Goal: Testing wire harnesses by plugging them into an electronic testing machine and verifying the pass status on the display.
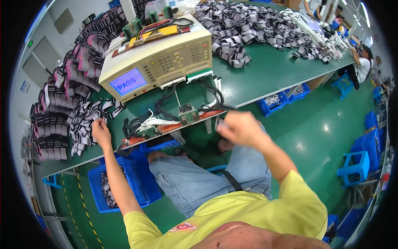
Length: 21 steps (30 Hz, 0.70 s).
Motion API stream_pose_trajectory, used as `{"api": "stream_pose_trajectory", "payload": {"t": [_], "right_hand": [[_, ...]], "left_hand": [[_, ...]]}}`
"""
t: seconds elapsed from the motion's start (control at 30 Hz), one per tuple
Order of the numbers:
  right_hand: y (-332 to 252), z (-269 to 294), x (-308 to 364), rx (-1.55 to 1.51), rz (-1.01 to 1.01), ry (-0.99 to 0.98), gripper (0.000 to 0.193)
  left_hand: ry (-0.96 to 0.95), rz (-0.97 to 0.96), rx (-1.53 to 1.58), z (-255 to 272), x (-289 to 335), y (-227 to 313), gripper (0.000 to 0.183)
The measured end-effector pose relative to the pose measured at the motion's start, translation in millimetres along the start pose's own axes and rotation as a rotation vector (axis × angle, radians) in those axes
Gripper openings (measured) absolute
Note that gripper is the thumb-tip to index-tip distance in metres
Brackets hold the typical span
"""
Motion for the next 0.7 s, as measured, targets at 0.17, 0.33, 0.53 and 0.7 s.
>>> {"api": "stream_pose_trajectory", "payload": {"t": [0.17, 0.33, 0.53, 0.7], "right_hand": [[121.9, 81.5, -121.3, 0.312, -0.053, 0.305, 0.030], [120.9, 92.5, -146.4, 0.238, -0.059, 0.579, 0.038], [44.3, 32.5, -44.6, -0.110, 0.025, 0.337, 0.023], [20.8, 6.6, 18.7, -0.329, -0.048, 0.210, 0.019]], "left_hand": [[-0.002, 0.022, 0.064, -7.9, -0.8, -0.7, 0.010], [-0.033, 0.012, 0.051, -10.0, -1.4, -5.9, 0.009], [0.038, -0.047, -0.027, 11.3, 3.7, 0.1, 0.009], [0.222, 0.025, 0.195, 52.9, 17.3, 40.0, 0.011]]}}
Point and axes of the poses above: each hand's wrist, its own x-axis away from the middle knuckle, its own z-axis out of the back of the hand, y = z × x, the point moved 6 cm from there along -x, towards the middle knuckle, and after that the axes turned 7 degrees about -x, right-handed, at the moved point
